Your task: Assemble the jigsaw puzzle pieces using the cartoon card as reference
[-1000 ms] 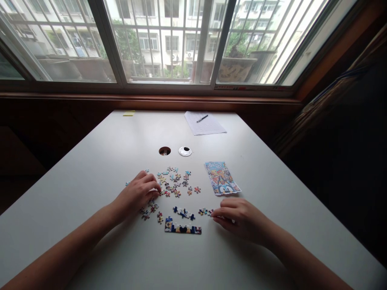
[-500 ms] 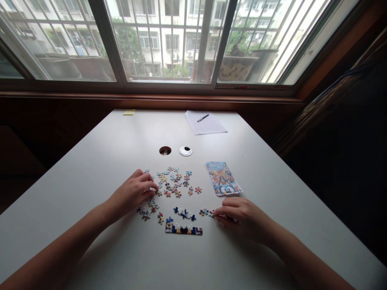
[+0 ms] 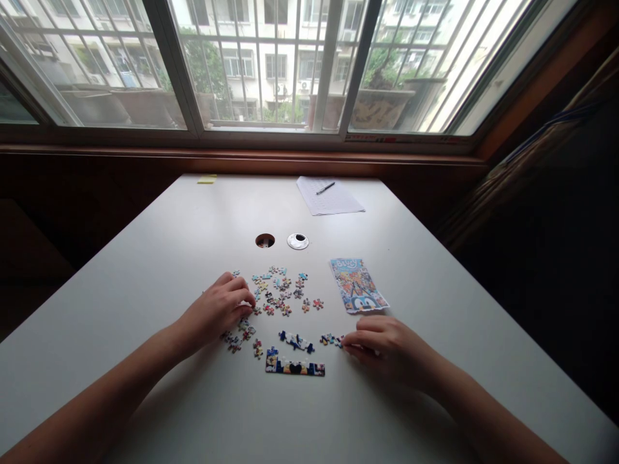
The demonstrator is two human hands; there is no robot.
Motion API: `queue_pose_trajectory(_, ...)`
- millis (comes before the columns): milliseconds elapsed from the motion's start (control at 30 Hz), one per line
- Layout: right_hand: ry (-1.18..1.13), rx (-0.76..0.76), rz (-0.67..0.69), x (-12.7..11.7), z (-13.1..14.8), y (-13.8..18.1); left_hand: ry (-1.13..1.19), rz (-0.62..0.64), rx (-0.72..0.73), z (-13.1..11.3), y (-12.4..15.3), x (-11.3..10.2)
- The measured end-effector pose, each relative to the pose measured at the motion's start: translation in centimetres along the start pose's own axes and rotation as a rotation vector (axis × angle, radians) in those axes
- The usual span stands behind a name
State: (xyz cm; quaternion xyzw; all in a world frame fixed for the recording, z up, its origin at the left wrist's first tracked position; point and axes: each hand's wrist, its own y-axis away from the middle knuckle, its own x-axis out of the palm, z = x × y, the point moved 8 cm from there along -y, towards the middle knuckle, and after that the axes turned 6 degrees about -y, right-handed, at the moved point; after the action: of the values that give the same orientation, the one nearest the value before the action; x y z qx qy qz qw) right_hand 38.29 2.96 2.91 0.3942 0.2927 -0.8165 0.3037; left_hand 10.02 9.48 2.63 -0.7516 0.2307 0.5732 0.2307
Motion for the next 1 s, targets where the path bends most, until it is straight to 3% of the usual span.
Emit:
queue_pose_trajectory(733, 0.019, -0.002, -0.001, -0.15, 0.09, 0.10, 0.100, -0.058, -0.003, -0.31, 0.08, 0.16)
queue_pose_trajectory(1000, 0.016, -0.008, -0.005, -0.12, -0.02, 0.12, 0.185, -0.023, -0.058, 0.23, 0.20, 0.73)
